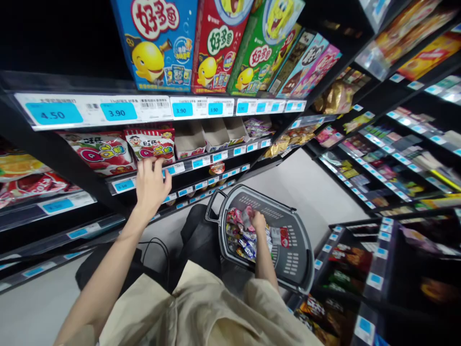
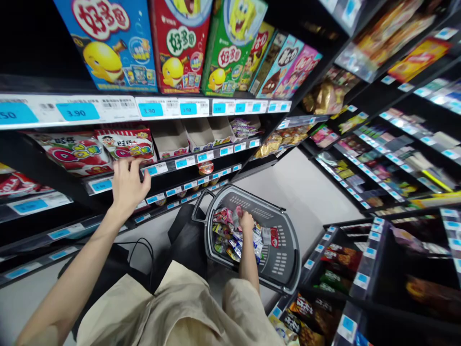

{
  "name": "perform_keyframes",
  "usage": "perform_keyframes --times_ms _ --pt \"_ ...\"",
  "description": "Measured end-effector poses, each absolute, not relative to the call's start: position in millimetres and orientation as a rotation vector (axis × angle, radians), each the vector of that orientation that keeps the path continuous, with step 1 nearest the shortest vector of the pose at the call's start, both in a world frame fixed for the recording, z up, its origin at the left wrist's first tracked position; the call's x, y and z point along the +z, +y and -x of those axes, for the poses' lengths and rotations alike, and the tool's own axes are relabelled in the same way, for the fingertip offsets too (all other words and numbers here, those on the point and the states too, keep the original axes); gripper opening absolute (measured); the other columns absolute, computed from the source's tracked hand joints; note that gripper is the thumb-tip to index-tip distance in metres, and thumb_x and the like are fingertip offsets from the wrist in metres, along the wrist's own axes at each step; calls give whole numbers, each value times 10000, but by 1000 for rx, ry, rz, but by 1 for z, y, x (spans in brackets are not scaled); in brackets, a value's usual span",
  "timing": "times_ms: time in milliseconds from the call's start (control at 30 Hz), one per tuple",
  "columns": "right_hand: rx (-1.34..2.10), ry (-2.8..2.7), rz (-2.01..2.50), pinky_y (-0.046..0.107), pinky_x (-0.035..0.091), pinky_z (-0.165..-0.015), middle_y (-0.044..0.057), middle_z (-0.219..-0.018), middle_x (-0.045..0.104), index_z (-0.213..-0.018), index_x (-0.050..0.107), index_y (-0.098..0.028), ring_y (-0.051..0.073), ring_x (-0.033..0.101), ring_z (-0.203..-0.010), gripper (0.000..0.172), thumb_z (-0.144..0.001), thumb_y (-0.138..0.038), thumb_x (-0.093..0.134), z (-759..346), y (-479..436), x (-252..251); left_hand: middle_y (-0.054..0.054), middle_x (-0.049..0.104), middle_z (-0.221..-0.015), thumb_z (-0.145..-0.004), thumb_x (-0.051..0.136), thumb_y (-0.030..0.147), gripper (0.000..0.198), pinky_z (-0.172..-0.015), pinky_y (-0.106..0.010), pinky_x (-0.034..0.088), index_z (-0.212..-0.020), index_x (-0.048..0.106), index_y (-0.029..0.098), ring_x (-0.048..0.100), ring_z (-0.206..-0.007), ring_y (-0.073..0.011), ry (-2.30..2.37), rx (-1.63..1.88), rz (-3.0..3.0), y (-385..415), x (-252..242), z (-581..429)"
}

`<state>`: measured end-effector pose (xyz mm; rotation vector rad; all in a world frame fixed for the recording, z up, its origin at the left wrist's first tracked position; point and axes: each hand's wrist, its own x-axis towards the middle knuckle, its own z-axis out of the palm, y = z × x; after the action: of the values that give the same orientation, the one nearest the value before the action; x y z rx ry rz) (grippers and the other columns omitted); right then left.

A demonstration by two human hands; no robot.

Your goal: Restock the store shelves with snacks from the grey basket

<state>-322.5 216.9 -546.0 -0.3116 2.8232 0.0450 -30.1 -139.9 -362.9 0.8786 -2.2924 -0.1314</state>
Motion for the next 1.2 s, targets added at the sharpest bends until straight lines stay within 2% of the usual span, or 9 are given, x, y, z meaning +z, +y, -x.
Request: perform_keyframes --times_ms 167,333,433,567,700,833,900,1000,1200 --pt "-100 2939 507 316 508 -822 201 -1077 776 -1273 711 -187 309 745 -1051 462 -1056 -378 350 302 217 -499 -174 564 -1393 -932 554 164 407 -1140 -565 439 -1335 575 208 506 -1375 -354 -2146 -247 -696 -99 -383 7" --pt "-600 3007 810 348 500 -718 161 -806 757 -986 758 -219 332 734 -816 585 -1018 -597 312 269 200 -454 -137 606 -1364 -988 534 198 349 -1083 -439 560 -1333 561 244 624 -1281 -267 -2311 -670 -550 -26 -444 -13" --pt "-982 2869 952 337 486 -681 115 -737 718 -831 714 -242 295 690 -722 537 -984 -651 400 239 169 -435 -120 556 -1480 -968 573 202 463 -1121 -434 550 -1421 509 270 589 -1362 -262 -2420 -864 -561 7 -477 -20" --pt "-1426 2353 919 309 462 -568 14 -608 583 -667 603 -248 204 562 -574 499 -905 -685 577 183 113 -428 -152 393 -1645 -898 630 146 709 -1203 -504 466 -1555 390 261 411 -1524 -305 -2395 -868 -578 20 -496 -26" --pt "-1597 1756 736 315 481 -494 -8 -631 588 -779 650 -258 185 540 -528 436 -809 -687 716 128 75 -437 -154 462 -1614 -869 542 91 686 -1224 -510 435 -1536 449 224 453 -1501 -283 -2164 -962 -708 1 -492 -41" --pt "-1551 1413 718 312 498 -498 27 -723 685 -988 693 -263 193 616 -554 490 -802 -716 717 110 65 -441 -116 772 -1221 -955 562 349 364 -1058 -494 585 -1244 709 182 734 -1149 -306 -1882 -1507 -872 -21 -483 -64" --pt "-1514 1417 705 284 469 -473 17 -672 678 -965 686 -252 167 593 -502 465 -804 -684 744 111 65 -443 -106 813 -1055 -967 577 488 388 -930 -477 643 -1112 751 173 789 -921 -291 -1690 -1846 -894 -24 -481 -74" --pt "-1501 1528 684 237 435 -462 -9 -632 656 -880 668 -231 126 563 -485 422 -769 -608 822 113 67 -448 -138 811 -1051 -912 663 605 498 -861 -460 657 -1081 749 145 796 -816 -283 -1453 -2197 -772 -18 -484 -83" --pt "-1428 1365 749 254 519 -566 61 -969 759 -1102 716 -216 159 665 -688 460 -823 -574 792 99 77 -456 -158 798 -1078 -842 769 618 621 -834 -442 652 -1190 699 108 793 -810 -279 -1238 -2393 -724 -5 -489 -75"
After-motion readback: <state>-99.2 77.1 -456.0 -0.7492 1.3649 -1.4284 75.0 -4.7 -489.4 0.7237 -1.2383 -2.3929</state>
